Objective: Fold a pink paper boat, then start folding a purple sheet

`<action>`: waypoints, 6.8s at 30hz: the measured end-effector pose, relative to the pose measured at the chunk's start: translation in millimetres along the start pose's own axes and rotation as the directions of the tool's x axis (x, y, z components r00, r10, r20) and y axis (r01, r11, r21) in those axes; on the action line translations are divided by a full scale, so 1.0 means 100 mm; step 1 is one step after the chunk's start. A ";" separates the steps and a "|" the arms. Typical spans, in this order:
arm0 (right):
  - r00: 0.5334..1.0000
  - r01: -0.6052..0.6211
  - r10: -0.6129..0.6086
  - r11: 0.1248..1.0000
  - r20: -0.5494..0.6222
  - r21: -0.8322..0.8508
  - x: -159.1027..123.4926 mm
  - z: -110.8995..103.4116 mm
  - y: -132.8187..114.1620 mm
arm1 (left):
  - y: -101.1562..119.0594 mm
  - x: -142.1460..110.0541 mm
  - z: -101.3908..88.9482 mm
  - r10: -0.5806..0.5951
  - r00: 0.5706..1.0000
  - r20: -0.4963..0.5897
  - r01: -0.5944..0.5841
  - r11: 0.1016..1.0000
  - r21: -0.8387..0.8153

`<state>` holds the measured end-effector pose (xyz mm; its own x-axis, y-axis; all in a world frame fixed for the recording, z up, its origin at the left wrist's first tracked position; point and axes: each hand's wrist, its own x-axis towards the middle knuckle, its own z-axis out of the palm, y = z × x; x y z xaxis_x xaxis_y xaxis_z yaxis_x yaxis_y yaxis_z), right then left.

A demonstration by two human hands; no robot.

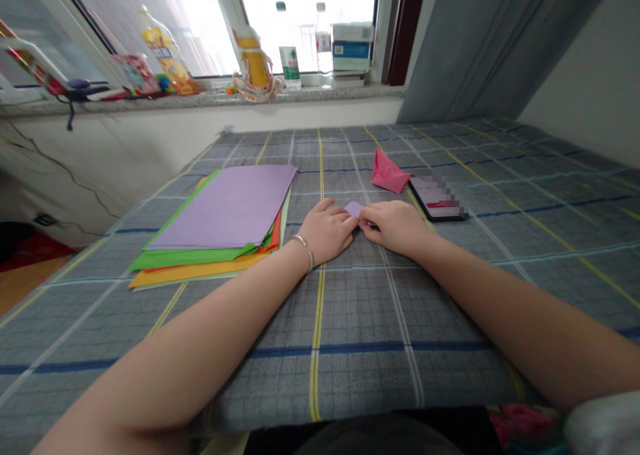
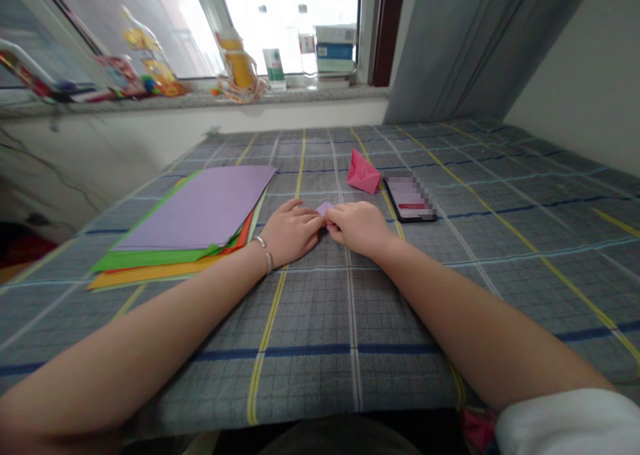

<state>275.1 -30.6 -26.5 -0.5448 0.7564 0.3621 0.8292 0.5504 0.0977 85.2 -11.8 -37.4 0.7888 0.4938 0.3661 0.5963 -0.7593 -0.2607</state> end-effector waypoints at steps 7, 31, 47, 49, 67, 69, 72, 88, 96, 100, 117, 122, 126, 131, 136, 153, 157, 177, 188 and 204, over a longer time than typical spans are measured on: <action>0.995 -0.012 0.021 0.996 -0.099 0.091 -0.01 -0.02 -0.02 | -0.04 -0.01 -0.04 -0.060 0.994 -0.095 0.061 0.998 0.003; 0.973 -0.055 0.095 0.980 -0.208 0.193 -0.13 -0.08 0.55 | -0.20 -0.12 -0.06 -0.253 0.924 -0.286 0.260 0.966 -0.015; 0.973 0.059 -0.078 0.994 -0.216 -0.096 -0.06 -0.17 0.04 | -0.11 -0.09 -0.06 -0.108 0.945 -0.308 0.097 0.994 -0.049; 0.978 0.051 -0.078 0.989 -0.194 -0.137 -0.03 -0.14 -0.06 | -0.08 -0.09 -0.07 -0.052 0.947 -0.317 0.048 0.999 -0.022; 0.960 0.079 -0.038 0.987 -0.277 0.137 -0.06 0.01 0.17 | -0.15 -0.08 -0.09 -0.031 0.941 -0.338 0.045 0.998 0.034; 0.958 0.060 -0.007 0.983 -0.288 0.176 -0.07 0.00 0.23 | -0.17 -0.10 -0.10 -0.038 0.940 -0.339 0.052 0.998 0.032; 0.956 0.025 0.039 0.977 -0.291 0.214 -0.07 -0.02 0.28 | -0.21 -0.12 -0.12 -0.059 0.937 -0.343 0.072 0.997 0.027; 0.921 -0.095 0.235 0.909 -0.312 0.405 -0.15 -0.08 0.64 | -0.50 -0.23 -0.27 -0.177 0.944 -0.280 0.185 0.983 0.002; 0.898 -0.132 0.302 0.879 -0.321 0.458 -0.17 -0.07 0.69 | -0.61 -0.29 -0.21 -0.455 0.885 -0.099 0.388 0.838 -0.383; 0.945 -0.090 0.190 0.934 -0.266 0.346 -0.15 -0.08 0.54 | -0.47 -0.22 -0.14 -0.569 0.815 0.112 0.504 0.600 -0.621; 0.984 -0.160 0.174 0.956 -0.035 0.246 -0.13 0.10 0.47 | -0.42 -0.20 0.01 -0.616 0.764 0.191 0.572 0.509 -0.643; 0.959 -0.209 0.242 0.955 -0.147 0.210 -0.09 0.07 0.49 | -0.36 -0.18 -0.03 -0.564 0.824 0.050 0.456 0.609 -0.649; 0.966 -0.183 0.195 0.979 -0.169 0.085 -0.09 -0.03 0.49 | -0.32 -0.18 -0.08 -0.407 0.913 -0.030 0.300 0.721 -0.625; 0.980 -0.179 0.183 0.982 -0.073 0.055 -0.11 -0.02 0.53 | -0.30 -0.20 -0.06 -0.142 0.990 -0.021 0.109 0.839 -0.533; 0.975 -0.220 0.221 0.972 -0.015 0.082 -0.12 0.01 0.53 | -0.23 -0.20 -0.06 -0.088 0.995 0.052 0.100 0.928 -0.359; 0.887 -0.370 0.423 0.890 0.182 -0.265 -0.10 -0.04 0.43 | -0.07 -0.14 -0.06 0.077 0.994 0.082 -0.050 0.956 -0.288; 0.870 -0.404 0.447 0.888 0.208 -0.219 -0.10 -0.03 0.45 | -0.03 -0.14 -0.12 0.078 0.992 0.096 -0.041 0.941 -0.337; 0.910 -0.387 0.397 0.916 0.119 -0.104 -0.10 -0.10 0.35 | 0.13 -0.10 -0.25 -0.273 0.940 0.203 0.314 0.926 -0.208; 0.990 0.012 -0.029 0.993 0.137 0.117 -0.12 -0.22 0.05 | -0.19 -0.14 -0.25 -0.402 0.834 0.378 0.526 0.785 -0.327; 0.955 0.230 -0.259 0.955 0.148 0.185 -0.11 -0.16 -0.09 | -0.30 -0.15 -0.26 -0.231 0.768 0.597 0.628 0.452 -0.633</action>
<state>276.2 -49.5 -16.6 -0.7530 0.6321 0.1830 0.6437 0.7652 0.0055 51.3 -7.5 -11.6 0.5572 0.8078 -0.1921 0.6707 -0.3016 0.6776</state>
